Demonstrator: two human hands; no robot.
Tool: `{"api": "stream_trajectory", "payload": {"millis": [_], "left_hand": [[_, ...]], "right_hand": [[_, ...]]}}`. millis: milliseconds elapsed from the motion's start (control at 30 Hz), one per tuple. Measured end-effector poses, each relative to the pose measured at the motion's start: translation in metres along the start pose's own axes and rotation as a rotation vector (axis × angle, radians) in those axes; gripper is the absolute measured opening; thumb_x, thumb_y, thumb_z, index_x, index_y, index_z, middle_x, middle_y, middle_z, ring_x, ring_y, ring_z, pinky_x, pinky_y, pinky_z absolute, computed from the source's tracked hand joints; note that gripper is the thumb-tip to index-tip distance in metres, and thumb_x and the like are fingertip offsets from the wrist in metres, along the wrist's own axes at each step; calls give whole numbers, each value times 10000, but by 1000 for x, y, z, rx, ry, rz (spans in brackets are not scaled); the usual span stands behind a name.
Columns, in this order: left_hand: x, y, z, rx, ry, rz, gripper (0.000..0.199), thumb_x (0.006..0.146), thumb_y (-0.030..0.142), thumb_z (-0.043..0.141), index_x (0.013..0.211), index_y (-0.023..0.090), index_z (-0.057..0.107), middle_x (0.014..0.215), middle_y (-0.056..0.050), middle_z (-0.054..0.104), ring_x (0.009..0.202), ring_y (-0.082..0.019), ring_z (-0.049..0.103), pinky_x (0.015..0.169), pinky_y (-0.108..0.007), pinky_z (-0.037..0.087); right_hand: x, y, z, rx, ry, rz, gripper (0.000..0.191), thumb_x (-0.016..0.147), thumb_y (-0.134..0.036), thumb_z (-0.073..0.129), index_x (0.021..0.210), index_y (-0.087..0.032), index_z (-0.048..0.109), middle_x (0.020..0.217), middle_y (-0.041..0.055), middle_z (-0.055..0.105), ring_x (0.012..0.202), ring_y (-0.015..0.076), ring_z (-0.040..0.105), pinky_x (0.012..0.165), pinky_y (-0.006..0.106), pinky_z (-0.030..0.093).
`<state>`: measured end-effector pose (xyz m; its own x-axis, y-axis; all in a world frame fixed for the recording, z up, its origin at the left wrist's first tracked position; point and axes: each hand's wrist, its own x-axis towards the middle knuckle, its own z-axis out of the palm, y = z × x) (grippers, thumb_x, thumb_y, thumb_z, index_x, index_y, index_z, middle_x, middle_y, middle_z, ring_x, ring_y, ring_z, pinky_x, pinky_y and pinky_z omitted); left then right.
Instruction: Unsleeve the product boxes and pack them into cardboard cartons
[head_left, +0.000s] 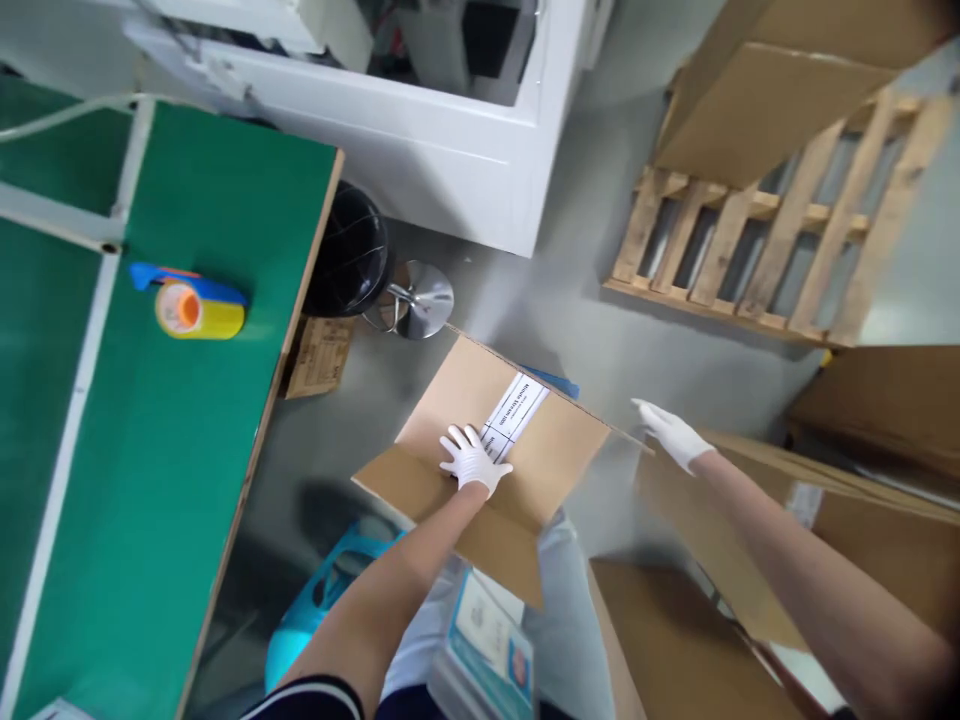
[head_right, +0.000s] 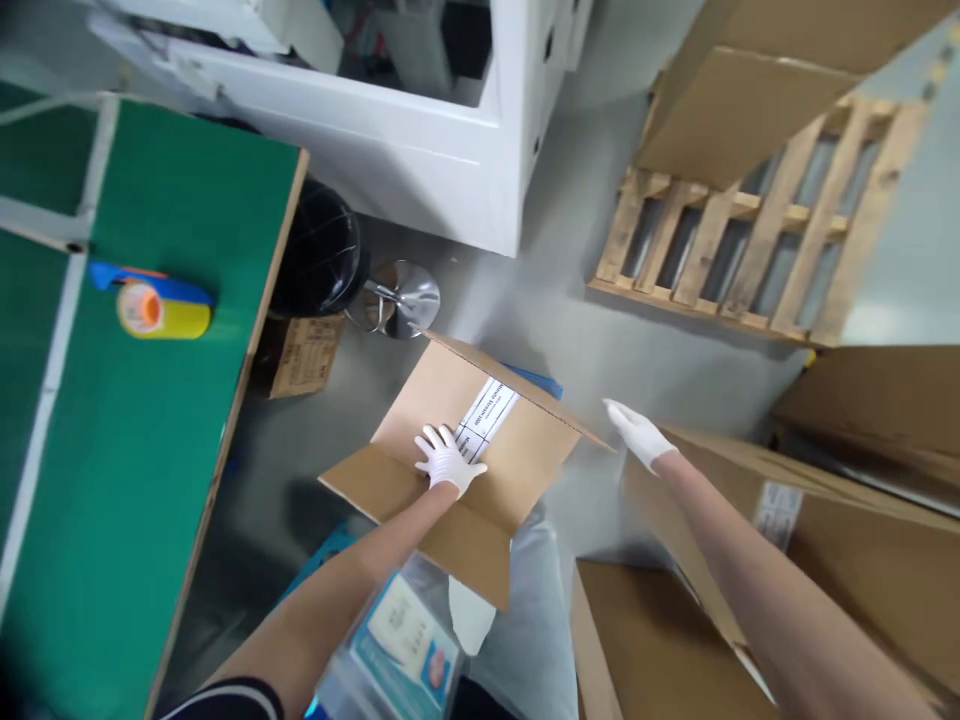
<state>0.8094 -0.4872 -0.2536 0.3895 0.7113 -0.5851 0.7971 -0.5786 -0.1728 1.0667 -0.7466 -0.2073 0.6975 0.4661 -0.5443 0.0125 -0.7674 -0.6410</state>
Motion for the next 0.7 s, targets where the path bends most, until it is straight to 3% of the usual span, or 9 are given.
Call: {"api": "stream_trajectory", "payload": {"millis": [33,100,200,267,367,433,500,600,700], "left_hand": [[-1,3,-5,-1,-8,-8,1442,523,733,854,1625,98,175,1687,-330,-15,1518,-581,21,1027,-785,360],[-4,1,-22,-15,-20,10,1359,574,679,863,1613,79,224,1680,-340,58,1514,-585,84,1042,-759,374],[-29,-38,-53,-61,-15,221,780,863,513,694,1515,144,474,1634,-239,344,1523,-463,260,1177,-682,299],[-62,-86,-66,-85,54,329,479,988,404,516,1440,259,582,1616,-111,434,1560,-350,249,1277,-617,151],[-113,-151,-59,-83,216,287,591,960,427,536,1524,254,508,1674,-107,339,1590,-388,138,1277,-670,73],[-118,-162,-44,-133,233,318,713,901,461,604,1558,222,467,1670,-154,330,1576,-446,140,1249,-720,99],[-88,-146,-34,-223,251,448,812,867,532,643,1575,192,439,1671,-188,312,1566,-484,133,1229,-744,103],[-7,-97,-32,-288,255,736,997,802,742,662,1602,212,390,1706,-191,214,1564,-507,83,1198,-783,28],[51,-70,-30,-240,193,951,1022,798,710,708,1603,177,375,1698,-210,229,1573,-456,133,1229,-727,24]], "right_hand": [[18,-15,3,-59,-113,-129,579,1055,-516,310,1479,-212,562,1476,130,605,1300,263,626,1056,408,540],[38,-58,39,-274,-225,-452,554,1066,-473,332,1545,-237,478,1607,106,461,1469,268,454,1203,477,390],[32,-109,122,-393,-225,-608,514,1000,-369,524,1495,-229,533,1664,134,354,1549,373,261,1224,669,196],[22,-118,163,-535,-103,-633,507,973,-305,556,1472,-218,553,1653,171,355,1537,434,239,1177,741,173],[21,-105,186,-665,41,-667,493,969,-293,549,1458,-235,567,1631,188,378,1512,471,252,1136,759,221],[28,-96,188,-696,70,-688,481,978,-315,534,1452,-247,576,1628,181,377,1511,488,234,1123,756,244],[33,-91,186,-722,77,-704,480,990,-342,517,1458,-256,575,1633,167,365,1516,504,198,1125,746,256],[35,-89,183,-758,58,-718,495,999,-371,509,1480,-269,564,1651,159,334,1523,509,169,1137,723,275],[36,-92,178,-787,14,-693,488,993,-361,509,1462,-255,586,1644,160,353,1514,488,213,1137,698,322]]}}
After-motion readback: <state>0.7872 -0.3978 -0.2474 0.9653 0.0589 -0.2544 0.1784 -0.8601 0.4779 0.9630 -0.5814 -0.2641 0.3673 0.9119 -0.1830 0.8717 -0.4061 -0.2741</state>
